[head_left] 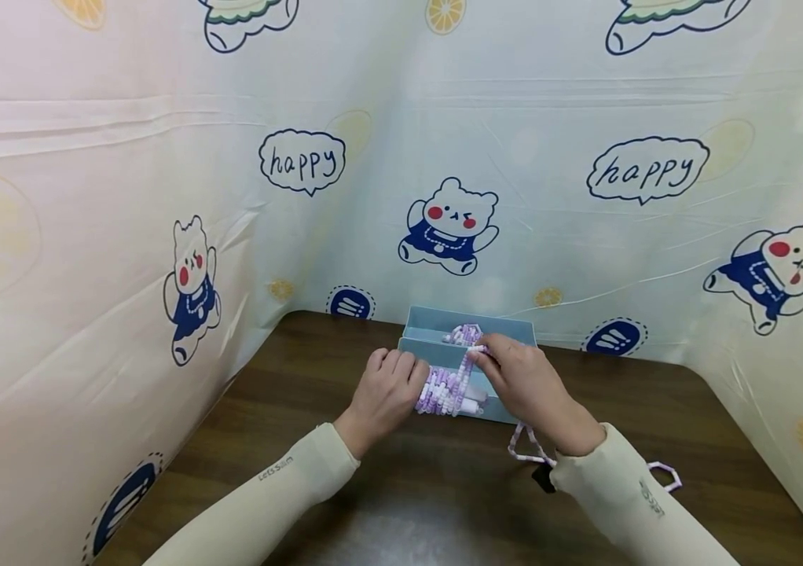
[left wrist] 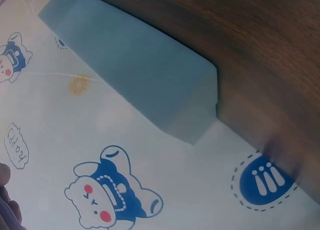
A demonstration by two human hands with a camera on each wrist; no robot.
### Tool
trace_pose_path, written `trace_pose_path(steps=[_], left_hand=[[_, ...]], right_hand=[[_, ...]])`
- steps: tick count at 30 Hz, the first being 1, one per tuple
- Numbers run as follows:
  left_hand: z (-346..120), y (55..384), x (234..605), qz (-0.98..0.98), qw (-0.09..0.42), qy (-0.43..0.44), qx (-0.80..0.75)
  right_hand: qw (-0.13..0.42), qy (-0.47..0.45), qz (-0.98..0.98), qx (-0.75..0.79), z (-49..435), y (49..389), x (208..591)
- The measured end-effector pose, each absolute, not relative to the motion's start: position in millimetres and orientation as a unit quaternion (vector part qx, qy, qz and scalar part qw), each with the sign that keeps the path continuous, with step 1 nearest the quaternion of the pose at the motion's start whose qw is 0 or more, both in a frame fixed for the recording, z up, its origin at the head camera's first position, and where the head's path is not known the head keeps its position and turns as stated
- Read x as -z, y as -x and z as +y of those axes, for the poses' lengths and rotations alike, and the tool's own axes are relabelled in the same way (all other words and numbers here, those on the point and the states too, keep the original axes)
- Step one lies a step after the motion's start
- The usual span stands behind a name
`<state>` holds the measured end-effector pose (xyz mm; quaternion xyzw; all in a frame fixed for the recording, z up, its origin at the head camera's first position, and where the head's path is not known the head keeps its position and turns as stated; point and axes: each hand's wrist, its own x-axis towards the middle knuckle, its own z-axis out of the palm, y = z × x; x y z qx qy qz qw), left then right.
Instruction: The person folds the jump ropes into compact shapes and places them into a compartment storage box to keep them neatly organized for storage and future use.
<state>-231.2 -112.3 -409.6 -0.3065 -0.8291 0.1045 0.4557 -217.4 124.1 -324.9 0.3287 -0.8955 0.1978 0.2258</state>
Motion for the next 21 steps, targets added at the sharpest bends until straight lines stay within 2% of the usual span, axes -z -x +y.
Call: trace_pose_path(steps=[11, 21], left_hand=[[-110, 229, 406, -0.821, 0.470, 0.307, -0.100], [-106, 227, 403, -0.831, 0.467, 0.298, -0.053]], right_hand=[[0.177, -0.288, -0.899, -0.277, 131, 238, 341], [0.162, -0.328, -0.878, -0.307, 129, 252, 367]])
